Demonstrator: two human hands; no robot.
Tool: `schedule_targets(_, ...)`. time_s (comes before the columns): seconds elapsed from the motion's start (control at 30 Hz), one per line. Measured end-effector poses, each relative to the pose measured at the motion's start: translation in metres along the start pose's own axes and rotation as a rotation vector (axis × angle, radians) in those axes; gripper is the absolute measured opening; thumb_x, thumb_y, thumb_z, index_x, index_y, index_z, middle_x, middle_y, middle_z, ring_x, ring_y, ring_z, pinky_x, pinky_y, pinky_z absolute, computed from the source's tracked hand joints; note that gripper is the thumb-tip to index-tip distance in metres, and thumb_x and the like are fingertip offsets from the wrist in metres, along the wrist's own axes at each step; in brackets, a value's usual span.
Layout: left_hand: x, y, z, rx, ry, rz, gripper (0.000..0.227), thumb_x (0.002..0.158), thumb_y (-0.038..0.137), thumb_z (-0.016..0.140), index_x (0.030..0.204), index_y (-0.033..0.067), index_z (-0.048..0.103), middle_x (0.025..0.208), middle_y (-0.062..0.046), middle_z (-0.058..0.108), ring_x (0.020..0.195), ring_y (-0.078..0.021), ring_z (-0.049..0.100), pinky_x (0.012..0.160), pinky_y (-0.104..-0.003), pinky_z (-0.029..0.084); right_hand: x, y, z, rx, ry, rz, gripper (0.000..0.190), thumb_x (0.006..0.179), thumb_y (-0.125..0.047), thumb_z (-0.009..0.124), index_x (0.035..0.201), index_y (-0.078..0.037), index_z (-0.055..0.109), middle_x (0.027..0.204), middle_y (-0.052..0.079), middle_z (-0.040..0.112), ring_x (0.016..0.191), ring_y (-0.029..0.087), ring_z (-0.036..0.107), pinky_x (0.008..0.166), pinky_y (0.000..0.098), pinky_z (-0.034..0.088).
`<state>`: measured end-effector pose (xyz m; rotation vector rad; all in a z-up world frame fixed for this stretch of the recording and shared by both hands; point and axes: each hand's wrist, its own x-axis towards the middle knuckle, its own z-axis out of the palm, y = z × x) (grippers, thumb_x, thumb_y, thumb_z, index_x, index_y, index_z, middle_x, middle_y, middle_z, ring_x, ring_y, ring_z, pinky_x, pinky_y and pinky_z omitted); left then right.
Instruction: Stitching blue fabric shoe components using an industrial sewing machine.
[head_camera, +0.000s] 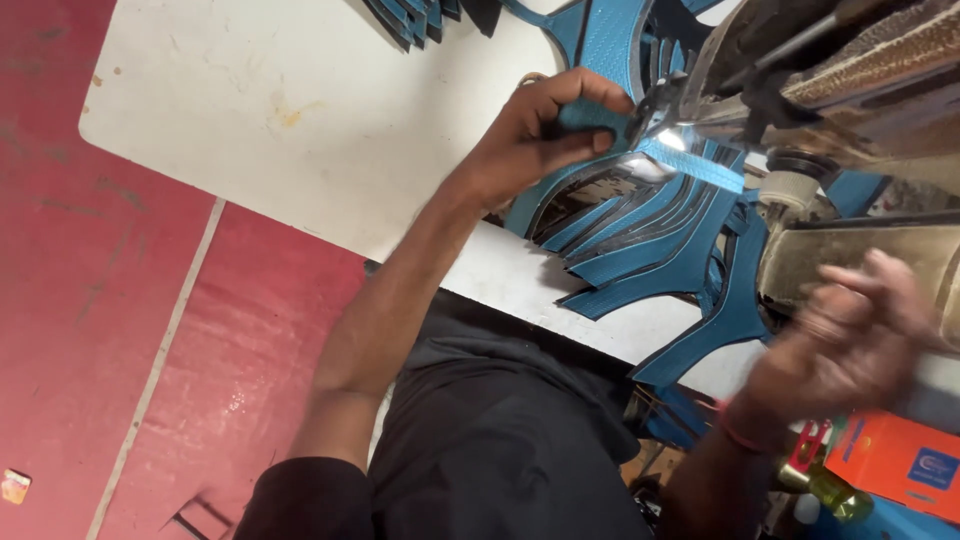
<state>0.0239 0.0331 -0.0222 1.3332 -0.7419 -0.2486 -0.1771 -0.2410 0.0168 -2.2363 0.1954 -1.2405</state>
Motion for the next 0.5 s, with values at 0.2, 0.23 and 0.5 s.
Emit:
schedule_targets(0.2, -0.017, -0.007, 0.020, -0.322, 0.160, -0.042, 0.035, 0.100, -0.009, 0.070, 0.130, 0.0082, 0.070, 0.120, -0.006, 0.075, 0.113, -0.0132, 0.073, 0.100, -0.031, 0.062, 0.020, -0.095, 0.064, 0.251, -0.465, -0.047, 0.022, 0.114, -0.002, 0.066, 0.135, 0.005, 0.066, 0.100, 0.012, 0.070, 0.084, 0.014, 0.067, 0.076, 0.0237, 0.054)
schedule_targets(0.23, -0.022, 0.000, 0.026, -0.334, 0.225, -0.064, 0.036, 0.100, -0.008, 0.070, 0.133, 0.0076, 0.068, 0.124, -0.006, 0.074, 0.115, -0.0132, 0.072, 0.103, -0.031, 0.062, 0.022, -0.100, 0.071, 0.283, -0.522, -0.042, 0.025, 0.113, -0.001, 0.069, 0.136, 0.004, 0.064, 0.102, 0.012, 0.071, 0.087, 0.014, 0.069, 0.078, 0.0238, 0.055)
schedule_targets(0.5, -0.047, 0.036, 0.073, -0.136, 0.477, -0.117, 0.039, 0.106, 0.003, 0.068, 0.144, 0.0042, 0.061, 0.130, -0.005, 0.072, 0.107, -0.0059, 0.068, 0.093, -0.023, 0.056, 0.022, -0.102, 0.096, 0.432, -0.591, 0.245, 0.031, 0.107, 0.005, 0.073, 0.137, 0.005, 0.068, 0.101, 0.010, 0.069, 0.083, 0.008, 0.060, 0.072, 0.0207, 0.049)
